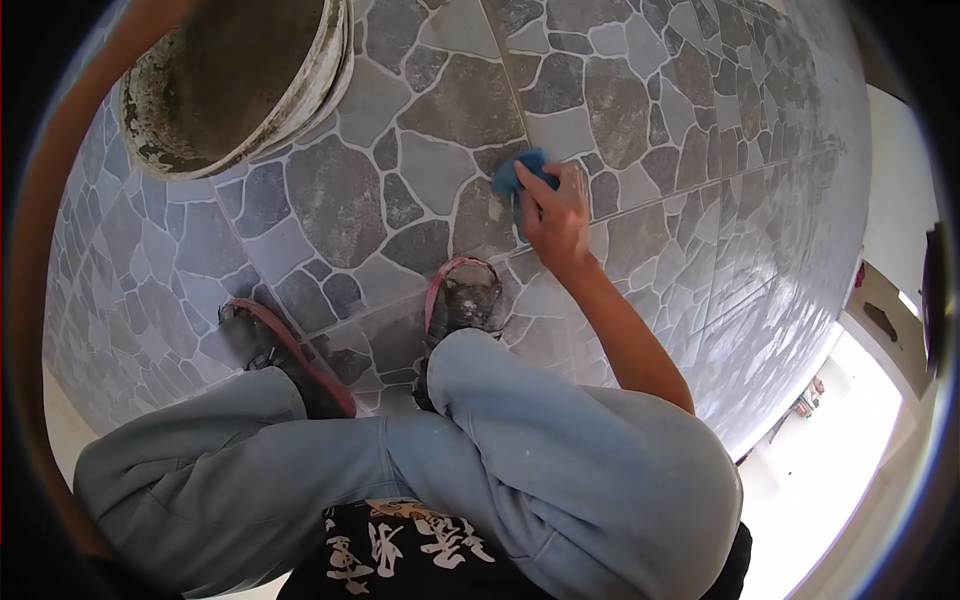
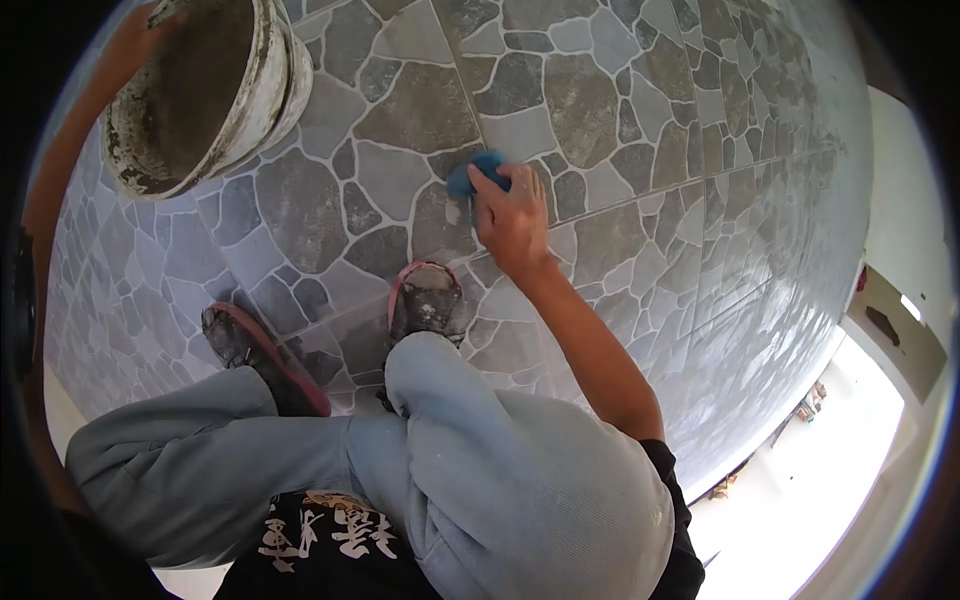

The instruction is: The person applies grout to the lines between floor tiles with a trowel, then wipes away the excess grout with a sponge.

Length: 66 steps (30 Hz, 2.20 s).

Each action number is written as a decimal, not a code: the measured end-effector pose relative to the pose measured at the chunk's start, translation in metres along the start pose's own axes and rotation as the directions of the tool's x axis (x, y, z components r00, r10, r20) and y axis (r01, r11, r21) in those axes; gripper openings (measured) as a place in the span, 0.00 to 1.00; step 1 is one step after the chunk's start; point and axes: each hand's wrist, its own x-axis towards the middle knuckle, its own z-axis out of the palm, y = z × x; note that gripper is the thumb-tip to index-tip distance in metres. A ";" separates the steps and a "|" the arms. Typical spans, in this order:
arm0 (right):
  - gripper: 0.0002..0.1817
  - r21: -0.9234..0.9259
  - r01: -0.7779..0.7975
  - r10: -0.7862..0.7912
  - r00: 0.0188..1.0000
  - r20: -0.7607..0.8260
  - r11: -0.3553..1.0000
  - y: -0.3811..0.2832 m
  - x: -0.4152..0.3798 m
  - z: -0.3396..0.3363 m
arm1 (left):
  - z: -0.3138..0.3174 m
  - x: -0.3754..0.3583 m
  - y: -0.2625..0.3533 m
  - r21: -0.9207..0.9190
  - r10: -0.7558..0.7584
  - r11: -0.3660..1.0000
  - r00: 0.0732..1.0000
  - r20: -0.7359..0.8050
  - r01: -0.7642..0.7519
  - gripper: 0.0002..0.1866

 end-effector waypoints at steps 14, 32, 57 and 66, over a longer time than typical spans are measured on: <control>0.23 -0.145 -0.011 -0.001 0.997 -0.077 0.989 -0.013 0.026 0.017 | 0.030 0.021 -0.052 -0.074 0.064 0.995 0.997 -0.042 -0.067 0.31; 0.20 -0.070 -0.121 0.129 0.984 0.121 0.990 0.015 -0.086 -0.058 | 0.029 0.019 -0.060 -0.111 0.060 0.992 0.998 0.002 -0.059 0.32; 0.18 0.014 -0.063 0.058 0.971 0.230 0.998 0.025 -0.020 -0.054 | 0.019 -0.003 -0.021 -0.153 0.037 0.987 0.994 -0.102 -0.053 0.22; 0.11 -0.245 0.157 -0.192 0.973 -0.128 0.957 0.030 0.320 0.070 | 0.011 -0.002 -0.015 -0.265 0.040 0.964 0.999 0.004 -0.038 0.19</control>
